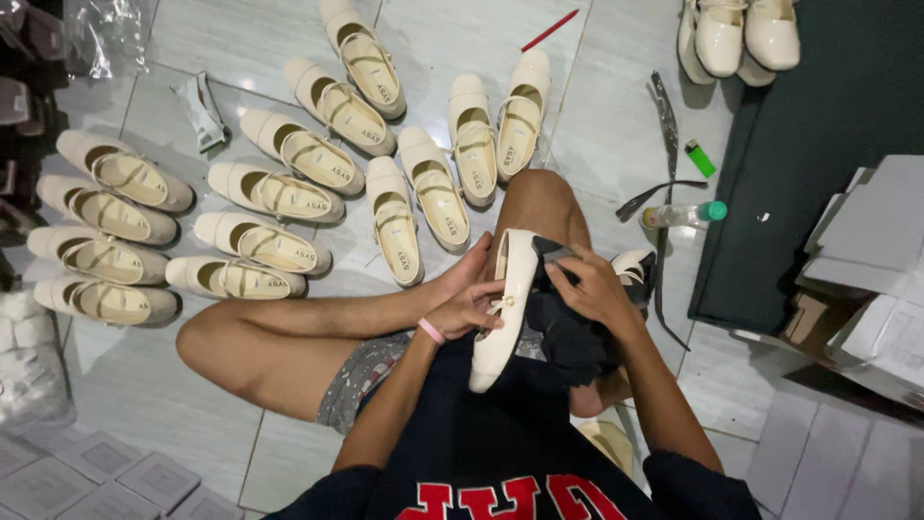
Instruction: The person sits on the floor and wipes the exterior of several white shoes using a dark cloth. They handle the shoes one at a time, turning them to clean different sides before placing them back on the floor.
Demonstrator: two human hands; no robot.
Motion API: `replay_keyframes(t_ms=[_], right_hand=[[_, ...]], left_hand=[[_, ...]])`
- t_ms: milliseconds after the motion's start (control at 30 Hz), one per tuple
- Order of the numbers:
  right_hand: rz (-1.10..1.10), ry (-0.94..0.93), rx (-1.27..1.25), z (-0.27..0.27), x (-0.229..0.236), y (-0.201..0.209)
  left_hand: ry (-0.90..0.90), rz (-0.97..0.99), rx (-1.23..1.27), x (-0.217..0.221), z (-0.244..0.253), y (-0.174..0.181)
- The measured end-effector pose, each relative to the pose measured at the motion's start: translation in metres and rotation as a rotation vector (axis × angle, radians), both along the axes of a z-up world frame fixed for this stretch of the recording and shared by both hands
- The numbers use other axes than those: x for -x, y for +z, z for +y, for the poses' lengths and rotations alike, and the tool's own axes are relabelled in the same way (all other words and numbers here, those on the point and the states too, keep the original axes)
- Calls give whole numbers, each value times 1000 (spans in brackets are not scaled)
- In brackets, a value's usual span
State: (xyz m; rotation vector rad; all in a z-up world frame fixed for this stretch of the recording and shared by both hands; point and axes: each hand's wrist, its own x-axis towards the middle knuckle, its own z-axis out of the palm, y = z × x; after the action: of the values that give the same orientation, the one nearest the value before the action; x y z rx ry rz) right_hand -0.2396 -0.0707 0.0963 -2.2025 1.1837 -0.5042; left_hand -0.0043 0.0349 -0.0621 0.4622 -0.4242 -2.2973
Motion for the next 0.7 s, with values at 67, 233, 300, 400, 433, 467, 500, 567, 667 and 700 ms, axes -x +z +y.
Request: replay_keyframes(t_ms=[67,233,300,400,433,467,500,567,667,700], right_hand=[[65,8,82,-4,-10,0],[141,262,112,16,-9,8],[106,374,168,10,-4,10],[142,342,211,-1,4,6],[189,289,205,-3,5,3],[235,242,200,-4,7,0],[197,295,181,-2,8,-3],[111,409,161,12,5,-10],[151,303,61,37,21,-16],[124,283,158,40,25,-17]], left_hand=[[2,13,-55,-2,-2,1],[-61,193,-87,0,-31,16],[-133,276,-227,-5,-51,24],[-221,285,-364,-8,-54,35],[-211,326,-427,-8,-53,39],[-196,369,-490,-8,-52,43],[-204,355,-409,-8,-48,49],[-209,312,-230,-14,-56,59],[-214,302,-470,-16,-48,71],[-204,321,-433,-16,-48,74]])
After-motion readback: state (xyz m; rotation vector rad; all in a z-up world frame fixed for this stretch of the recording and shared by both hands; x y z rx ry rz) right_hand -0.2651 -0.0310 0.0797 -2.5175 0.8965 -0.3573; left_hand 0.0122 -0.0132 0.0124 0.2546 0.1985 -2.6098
